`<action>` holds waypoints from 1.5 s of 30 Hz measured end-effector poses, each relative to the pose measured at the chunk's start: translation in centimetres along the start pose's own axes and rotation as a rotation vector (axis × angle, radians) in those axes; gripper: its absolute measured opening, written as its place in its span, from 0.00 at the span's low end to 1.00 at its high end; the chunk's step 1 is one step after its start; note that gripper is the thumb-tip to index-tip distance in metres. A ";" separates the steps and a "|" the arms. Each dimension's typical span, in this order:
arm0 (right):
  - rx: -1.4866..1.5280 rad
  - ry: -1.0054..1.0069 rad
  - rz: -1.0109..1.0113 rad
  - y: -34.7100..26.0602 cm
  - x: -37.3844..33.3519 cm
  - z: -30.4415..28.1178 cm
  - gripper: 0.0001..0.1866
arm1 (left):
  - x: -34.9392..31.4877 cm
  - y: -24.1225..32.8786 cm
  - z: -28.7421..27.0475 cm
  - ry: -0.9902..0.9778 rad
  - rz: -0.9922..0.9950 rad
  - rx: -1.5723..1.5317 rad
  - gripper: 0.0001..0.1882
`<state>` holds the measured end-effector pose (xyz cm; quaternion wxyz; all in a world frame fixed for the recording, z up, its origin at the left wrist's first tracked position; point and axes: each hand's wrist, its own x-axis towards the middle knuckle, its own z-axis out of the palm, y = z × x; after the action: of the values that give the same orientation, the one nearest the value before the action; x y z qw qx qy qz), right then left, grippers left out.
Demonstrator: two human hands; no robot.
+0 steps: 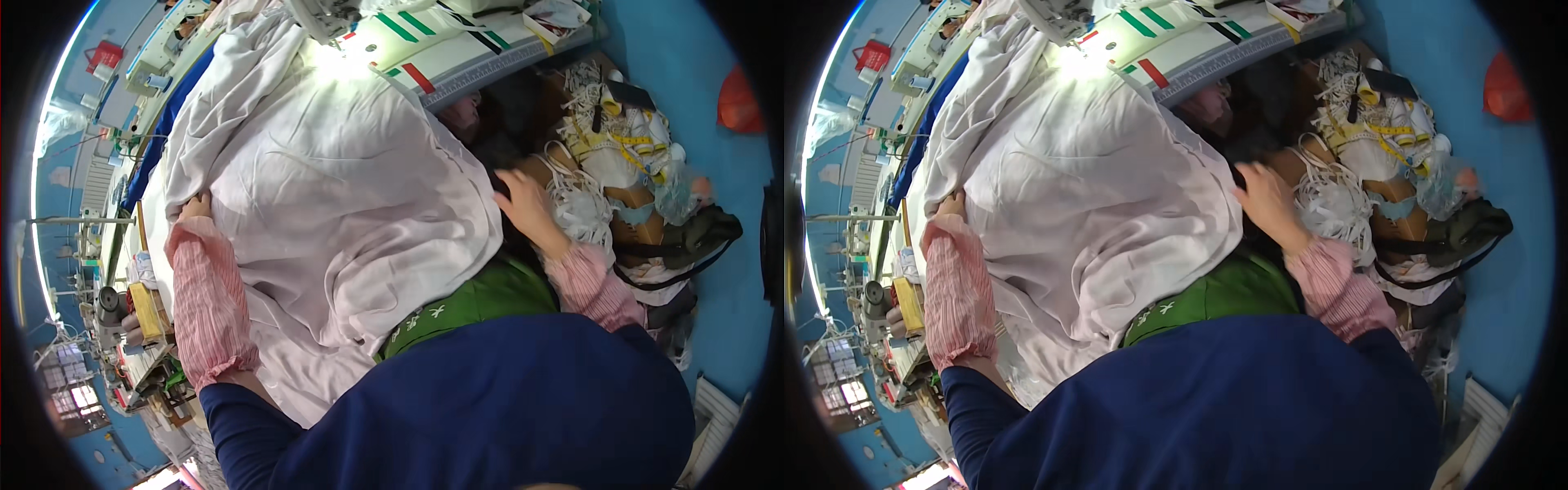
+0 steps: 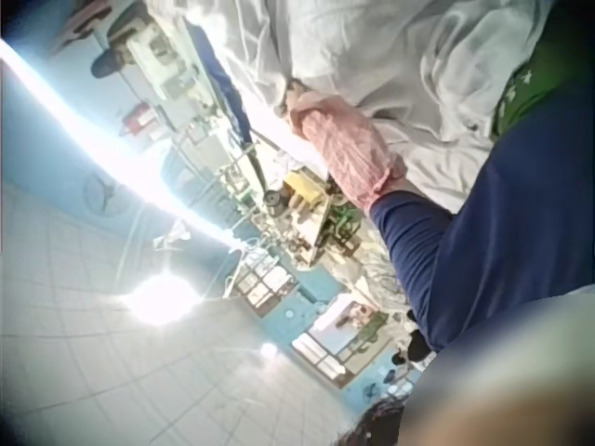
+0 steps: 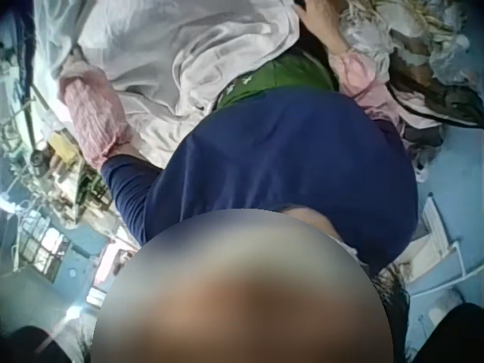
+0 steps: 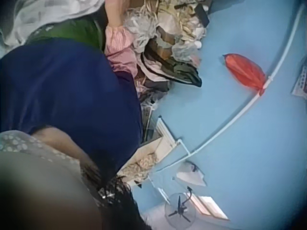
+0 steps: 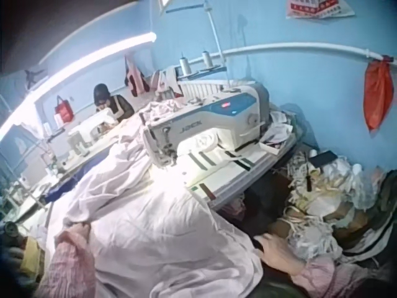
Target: Sewing or sealing white pillowcase fabric using an industrial sewing machine.
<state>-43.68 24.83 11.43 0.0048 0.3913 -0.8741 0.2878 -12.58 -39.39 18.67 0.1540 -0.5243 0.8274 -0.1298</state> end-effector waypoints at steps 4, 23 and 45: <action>0.220 0.197 0.132 -3.4 4.1 5.7 0.27 | 1.2 0.7 0.9 0.100 -0.052 -0.177 0.39; 0.468 -0.016 0.431 3.3 -3.2 5.8 0.06 | -32.7 43.8 -1.4 0.326 1.550 -0.419 0.09; 0.830 -0.259 -0.227 -5.6 -7.3 -10.3 0.07 | -42.5 31.5 -17.4 0.226 1.753 -0.746 0.09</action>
<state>-36.95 32.07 21.13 -0.2304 0.4862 -0.6296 0.5604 -28.33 13.27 27.82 -0.0611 0.2814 0.9235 0.2533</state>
